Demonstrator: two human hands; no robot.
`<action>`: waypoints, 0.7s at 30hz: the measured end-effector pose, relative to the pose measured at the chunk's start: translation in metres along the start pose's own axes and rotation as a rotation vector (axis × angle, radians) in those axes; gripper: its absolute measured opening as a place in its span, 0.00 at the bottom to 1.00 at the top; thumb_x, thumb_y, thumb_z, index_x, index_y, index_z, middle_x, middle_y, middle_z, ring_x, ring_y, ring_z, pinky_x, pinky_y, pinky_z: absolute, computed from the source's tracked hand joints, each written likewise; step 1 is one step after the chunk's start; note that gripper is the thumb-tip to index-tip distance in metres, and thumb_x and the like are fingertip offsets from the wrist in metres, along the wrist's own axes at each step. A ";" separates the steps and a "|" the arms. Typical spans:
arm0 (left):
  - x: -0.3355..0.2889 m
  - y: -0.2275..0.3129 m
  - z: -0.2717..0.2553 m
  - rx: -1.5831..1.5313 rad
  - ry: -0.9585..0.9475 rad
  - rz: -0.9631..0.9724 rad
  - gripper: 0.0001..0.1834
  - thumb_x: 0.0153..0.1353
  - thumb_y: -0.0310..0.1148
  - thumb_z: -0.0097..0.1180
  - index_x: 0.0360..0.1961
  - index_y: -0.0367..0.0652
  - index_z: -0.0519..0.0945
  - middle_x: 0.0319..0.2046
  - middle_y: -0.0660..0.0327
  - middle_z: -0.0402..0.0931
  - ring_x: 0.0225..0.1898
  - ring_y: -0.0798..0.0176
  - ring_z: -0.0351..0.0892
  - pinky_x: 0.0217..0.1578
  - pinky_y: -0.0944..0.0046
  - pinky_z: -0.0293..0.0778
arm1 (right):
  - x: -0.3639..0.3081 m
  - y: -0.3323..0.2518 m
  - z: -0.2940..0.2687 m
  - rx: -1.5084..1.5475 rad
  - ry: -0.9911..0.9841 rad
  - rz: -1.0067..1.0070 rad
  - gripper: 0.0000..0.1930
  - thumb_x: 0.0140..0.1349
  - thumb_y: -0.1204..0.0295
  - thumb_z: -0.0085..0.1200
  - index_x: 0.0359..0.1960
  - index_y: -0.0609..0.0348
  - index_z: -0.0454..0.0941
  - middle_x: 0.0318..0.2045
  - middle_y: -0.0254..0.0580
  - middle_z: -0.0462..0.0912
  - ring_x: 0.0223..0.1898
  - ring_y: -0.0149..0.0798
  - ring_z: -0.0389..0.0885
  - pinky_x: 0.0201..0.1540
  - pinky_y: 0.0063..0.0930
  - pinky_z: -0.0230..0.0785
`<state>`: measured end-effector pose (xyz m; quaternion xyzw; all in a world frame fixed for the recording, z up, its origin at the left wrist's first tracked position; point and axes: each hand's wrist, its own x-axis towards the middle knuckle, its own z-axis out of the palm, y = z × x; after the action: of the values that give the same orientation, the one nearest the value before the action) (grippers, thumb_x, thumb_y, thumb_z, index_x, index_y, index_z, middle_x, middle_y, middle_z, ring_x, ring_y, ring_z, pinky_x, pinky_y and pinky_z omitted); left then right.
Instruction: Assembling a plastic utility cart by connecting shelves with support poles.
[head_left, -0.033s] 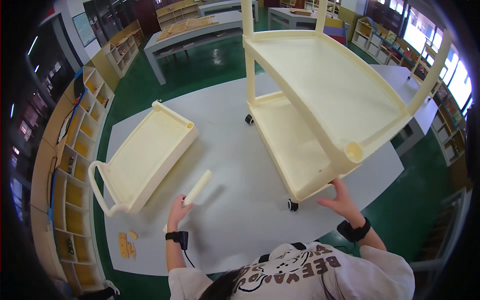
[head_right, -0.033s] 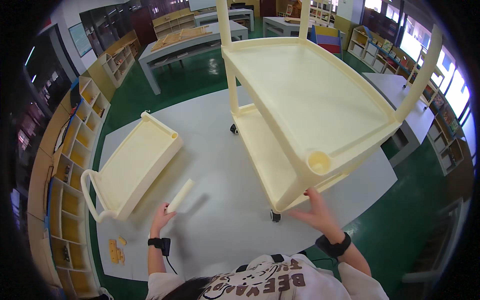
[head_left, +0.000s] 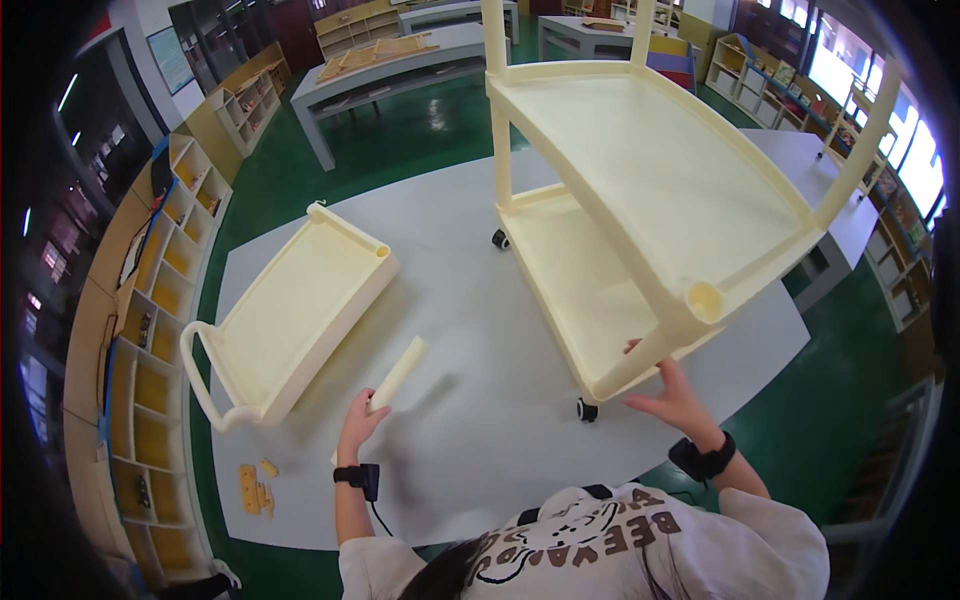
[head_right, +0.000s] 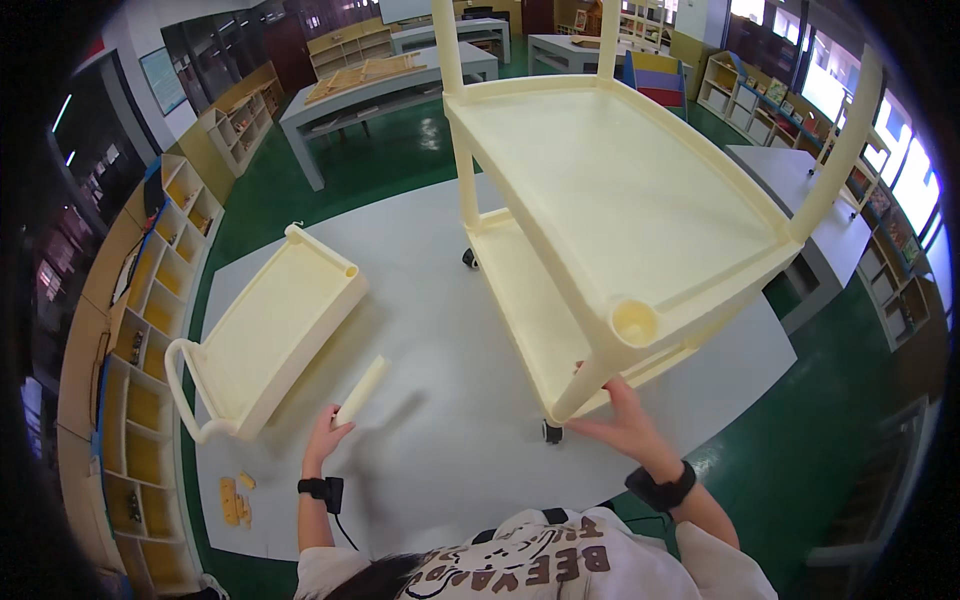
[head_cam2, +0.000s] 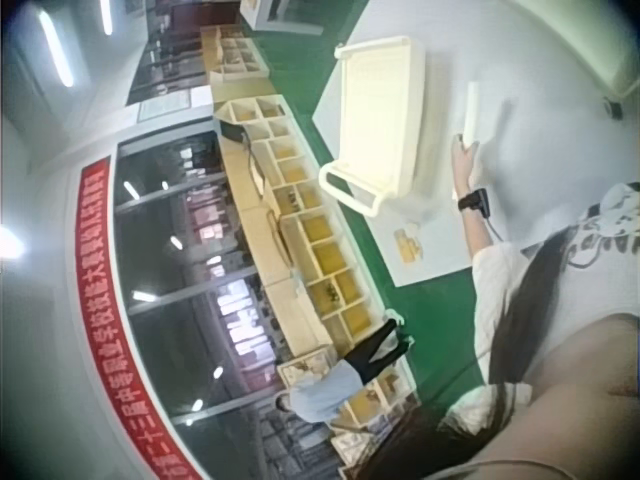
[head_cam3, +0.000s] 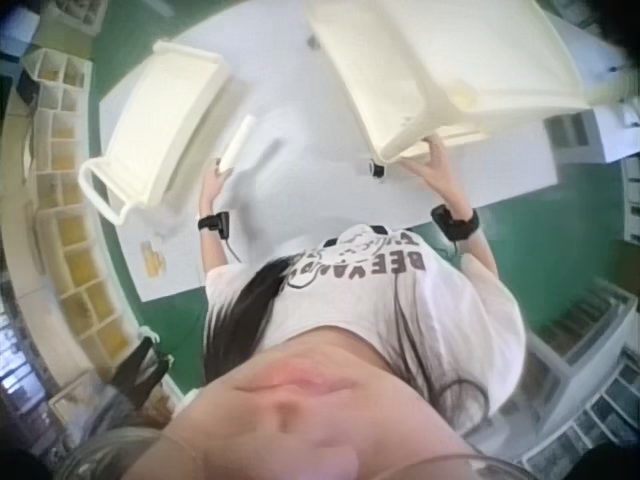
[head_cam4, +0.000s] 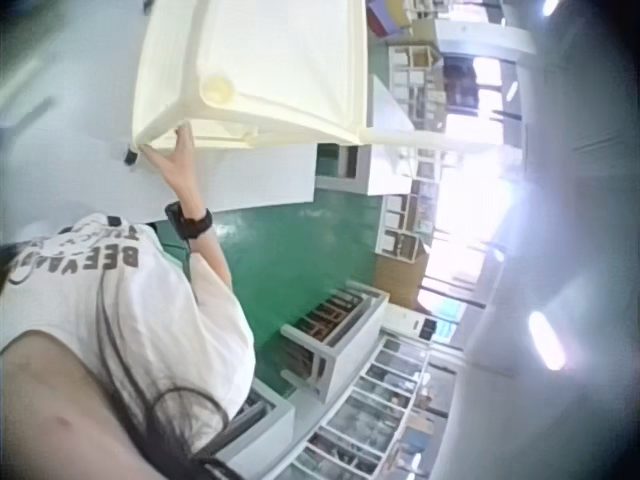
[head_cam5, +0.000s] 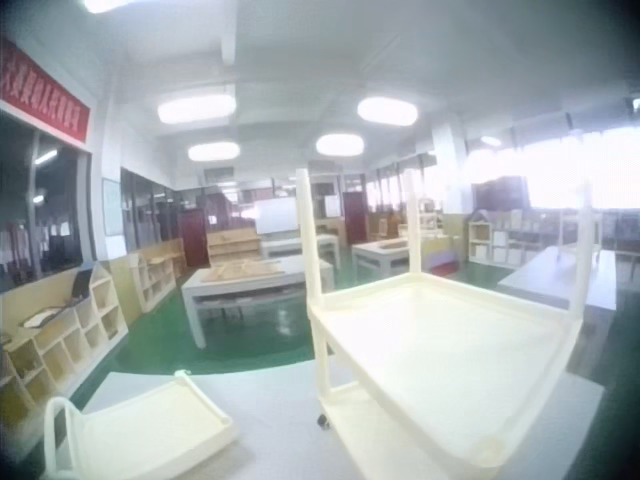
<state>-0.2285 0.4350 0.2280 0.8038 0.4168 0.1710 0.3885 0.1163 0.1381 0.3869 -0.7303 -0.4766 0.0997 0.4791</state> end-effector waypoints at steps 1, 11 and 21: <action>0.001 0.014 0.000 0.007 0.001 0.004 0.18 0.44 0.35 0.57 0.33 0.35 0.67 0.27 0.53 0.70 0.29 0.59 0.69 0.32 0.63 0.65 | 0.005 0.006 0.009 0.119 -0.028 -0.011 0.15 0.42 0.75 0.57 0.34 0.61 0.69 0.29 0.37 0.73 0.34 0.31 0.71 0.38 0.24 0.63; -0.015 0.090 -0.017 -0.128 0.230 0.157 0.20 0.44 0.29 0.57 0.39 0.35 0.67 0.32 0.55 0.71 0.35 0.63 0.69 0.37 0.67 0.65 | 0.010 0.039 0.043 0.669 0.014 0.229 0.08 0.45 0.76 0.56 0.18 0.59 0.68 0.16 0.29 0.70 0.20 0.22 0.67 0.22 0.17 0.59; -0.014 0.155 -0.005 -0.130 0.298 0.262 0.19 0.42 0.26 0.58 0.38 0.35 0.69 0.31 0.56 0.71 0.34 0.63 0.71 0.36 0.68 0.66 | -0.010 0.041 0.041 0.553 -0.038 0.147 0.09 0.48 0.73 0.55 0.18 0.62 0.68 0.14 0.29 0.68 0.19 0.20 0.65 0.21 0.17 0.58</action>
<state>-0.1565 0.3723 0.3508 0.7903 0.3495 0.3636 0.3480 0.1115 0.1516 0.3298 -0.6027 -0.3859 0.2740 0.6425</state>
